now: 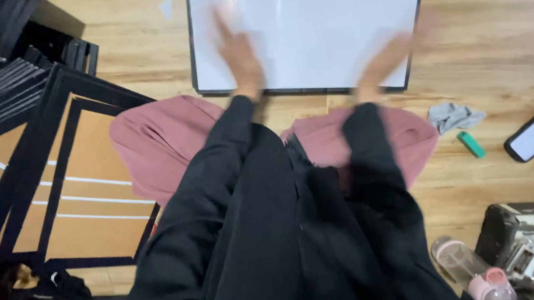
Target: Assembling book or folder covers by manually aligning white sheets onto a black base and smoothing them to ensure adhesion.
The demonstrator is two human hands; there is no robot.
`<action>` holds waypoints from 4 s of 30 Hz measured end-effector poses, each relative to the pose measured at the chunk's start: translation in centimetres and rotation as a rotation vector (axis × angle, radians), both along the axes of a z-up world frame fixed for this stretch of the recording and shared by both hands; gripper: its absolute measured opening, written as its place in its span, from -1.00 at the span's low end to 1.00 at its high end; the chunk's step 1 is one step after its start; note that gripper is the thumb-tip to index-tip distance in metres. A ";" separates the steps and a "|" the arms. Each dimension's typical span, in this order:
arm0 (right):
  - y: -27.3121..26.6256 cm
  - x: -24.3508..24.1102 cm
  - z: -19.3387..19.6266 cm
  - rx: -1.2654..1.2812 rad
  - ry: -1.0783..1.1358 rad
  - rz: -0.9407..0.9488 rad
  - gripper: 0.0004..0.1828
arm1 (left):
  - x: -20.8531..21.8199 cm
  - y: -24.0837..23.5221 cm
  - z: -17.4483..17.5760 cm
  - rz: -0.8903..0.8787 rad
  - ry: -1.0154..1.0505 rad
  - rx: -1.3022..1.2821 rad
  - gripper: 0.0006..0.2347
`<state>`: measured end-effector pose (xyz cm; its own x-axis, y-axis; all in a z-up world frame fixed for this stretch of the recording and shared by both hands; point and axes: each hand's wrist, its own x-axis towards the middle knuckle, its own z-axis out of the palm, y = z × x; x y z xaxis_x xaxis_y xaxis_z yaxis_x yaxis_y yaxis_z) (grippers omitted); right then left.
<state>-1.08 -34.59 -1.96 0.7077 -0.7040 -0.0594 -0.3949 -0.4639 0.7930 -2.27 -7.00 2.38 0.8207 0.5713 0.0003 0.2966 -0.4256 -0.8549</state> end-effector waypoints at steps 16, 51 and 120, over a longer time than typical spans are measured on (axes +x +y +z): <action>-11.1 -1.0 3.1 1.180 -0.747 0.315 -0.42 | 1.4 13.4 -2.4 -0.182 -0.477 -0.897 -0.58; 16.9 5.9 4.7 1.333 -0.756 1.247 -0.77 | 0.6 4.7 3.5 -0.254 -0.254 -1.003 -0.53; 3.6 6.2 -1.4 1.884 -1.800 0.117 -0.75 | 0.6 3.9 3.8 -0.536 -0.165 -1.216 -0.44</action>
<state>5.15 -30.98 -3.39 0.7640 -0.6333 0.1237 0.1672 0.0091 -0.9859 -1.70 -3.13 6.20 0.9818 -0.1107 -0.1546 -0.0827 -0.9807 0.1772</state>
